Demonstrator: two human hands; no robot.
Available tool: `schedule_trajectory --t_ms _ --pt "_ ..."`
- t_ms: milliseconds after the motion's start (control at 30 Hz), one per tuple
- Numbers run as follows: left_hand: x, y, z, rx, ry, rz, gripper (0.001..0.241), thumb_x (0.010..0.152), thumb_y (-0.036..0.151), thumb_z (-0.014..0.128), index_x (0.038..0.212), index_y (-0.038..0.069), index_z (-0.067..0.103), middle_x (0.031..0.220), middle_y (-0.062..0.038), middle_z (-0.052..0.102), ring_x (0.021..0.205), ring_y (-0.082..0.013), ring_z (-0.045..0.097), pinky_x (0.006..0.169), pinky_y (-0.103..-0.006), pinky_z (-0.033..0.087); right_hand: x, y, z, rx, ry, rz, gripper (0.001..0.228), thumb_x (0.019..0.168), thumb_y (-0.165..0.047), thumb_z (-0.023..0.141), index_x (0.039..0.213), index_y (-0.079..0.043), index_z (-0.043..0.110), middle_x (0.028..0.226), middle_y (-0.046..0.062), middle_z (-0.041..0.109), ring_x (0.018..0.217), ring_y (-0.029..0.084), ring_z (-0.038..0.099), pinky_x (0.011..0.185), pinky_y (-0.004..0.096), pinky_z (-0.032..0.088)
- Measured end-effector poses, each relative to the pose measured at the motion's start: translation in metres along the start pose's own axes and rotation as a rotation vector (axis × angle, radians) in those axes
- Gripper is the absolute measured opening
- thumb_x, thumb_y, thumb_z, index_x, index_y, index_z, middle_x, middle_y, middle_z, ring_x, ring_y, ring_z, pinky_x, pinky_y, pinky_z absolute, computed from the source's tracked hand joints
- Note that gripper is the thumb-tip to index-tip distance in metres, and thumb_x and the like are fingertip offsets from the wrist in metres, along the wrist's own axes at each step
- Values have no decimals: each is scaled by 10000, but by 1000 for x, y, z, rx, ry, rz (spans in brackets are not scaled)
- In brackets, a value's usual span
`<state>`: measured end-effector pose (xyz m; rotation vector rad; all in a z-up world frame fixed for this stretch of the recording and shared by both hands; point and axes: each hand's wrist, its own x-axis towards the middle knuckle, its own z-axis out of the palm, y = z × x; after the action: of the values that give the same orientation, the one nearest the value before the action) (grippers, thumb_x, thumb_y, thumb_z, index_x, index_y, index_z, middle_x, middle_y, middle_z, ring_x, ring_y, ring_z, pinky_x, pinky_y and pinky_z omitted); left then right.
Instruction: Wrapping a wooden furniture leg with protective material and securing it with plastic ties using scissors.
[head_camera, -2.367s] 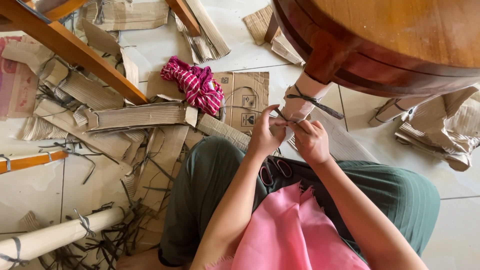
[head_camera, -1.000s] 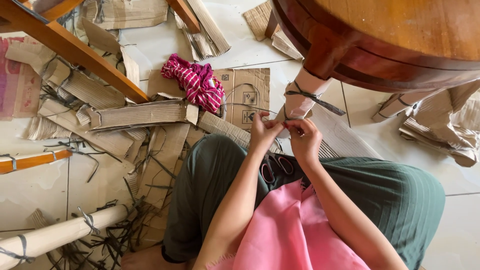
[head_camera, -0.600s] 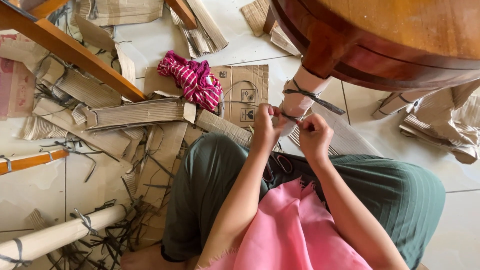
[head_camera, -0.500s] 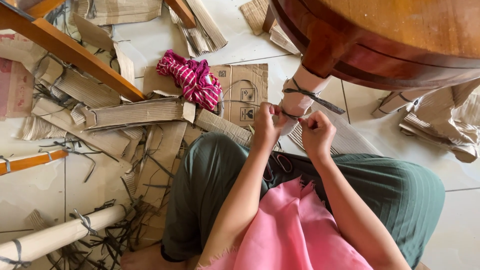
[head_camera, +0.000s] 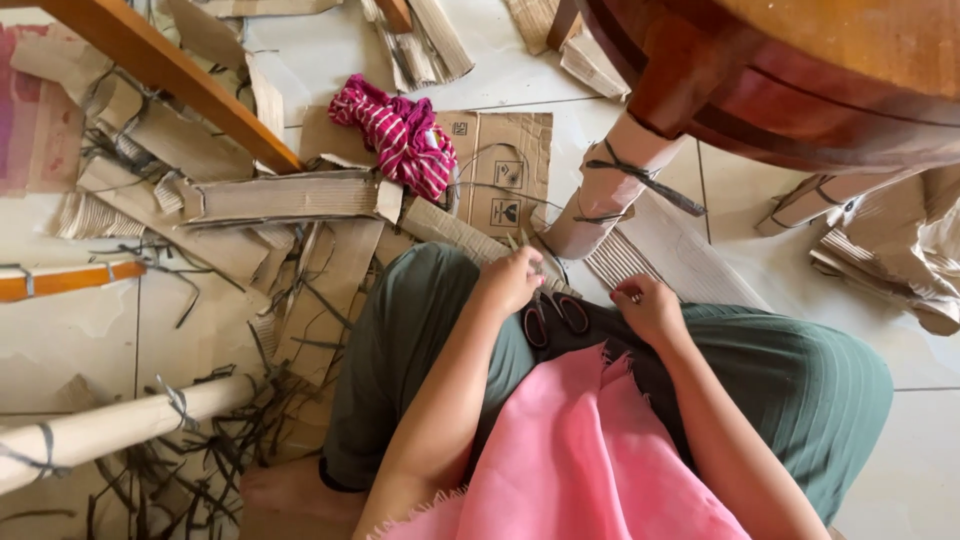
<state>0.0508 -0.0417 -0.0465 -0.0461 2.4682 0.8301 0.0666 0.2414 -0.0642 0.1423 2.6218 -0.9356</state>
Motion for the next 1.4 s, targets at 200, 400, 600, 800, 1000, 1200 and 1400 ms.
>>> schedule_trajectory --t_ms 200,400,600,800,1000,1200,1400 --pt "-61 33 -16 197 -115 -19 369 997 309 586 1355 226 621 1309 -119 699 1307 -347 603 1232 -604 185 -25 -56 53 21 -169 -332 490 844 -363 752 1306 -245 638 1138 176 740 1048 448 703 925 566 560" --pt "-84 -1 14 216 -101 5 424 989 323 593 1383 166 595 1297 -146 697 1290 -347 609 1188 -588 309 -35 -65 68 -184 -166 -342 521 856 -340 669 1366 -329 566 1198 67 705 1022 427 714 955 548 562" --pt "-101 7 -1 123 -77 59 424 990 278 590 1385 124 586 1340 -187 661 1286 -394 604 1137 -540 399 -60 -78 43 56 -159 -582 299 886 -316 721 1110 -132 791 1150 113 765 1081 368 718 923 498 559" --pt "-101 23 -9 245 -168 72 408 968 301 625 1371 235 643 1450 -135 580 1344 -402 542 1134 -518 411 -83 -62 57 -78 -49 -744 371 867 -311 718 1185 -127 769 1128 92 778 1074 303 727 944 504 526" --pt "-87 23 11 275 -157 14 495 929 175 516 1412 237 600 1562 -123 411 1429 -466 390 1176 -621 273 -39 -29 83 73 -37 -108 178 943 -299 613 1092 -278 708 712 -20 761 889 249 754 837 440 573" --pt "-81 31 18 323 -192 -16 468 908 142 494 1338 217 662 1609 -103 326 1463 -445 306 1193 -708 127 2 -58 94 -103 -21 -69 339 943 -425 710 1188 -202 637 668 58 705 856 361 744 804 498 586" --pt "-79 27 15 296 -184 -10 480 895 88 463 1317 208 658 1625 -85 302 1445 -420 336 1197 -708 132 57 -21 94 232 -139 1 236 891 -290 677 1035 -125 765 513 11 648 389 163 625 460 302 556"
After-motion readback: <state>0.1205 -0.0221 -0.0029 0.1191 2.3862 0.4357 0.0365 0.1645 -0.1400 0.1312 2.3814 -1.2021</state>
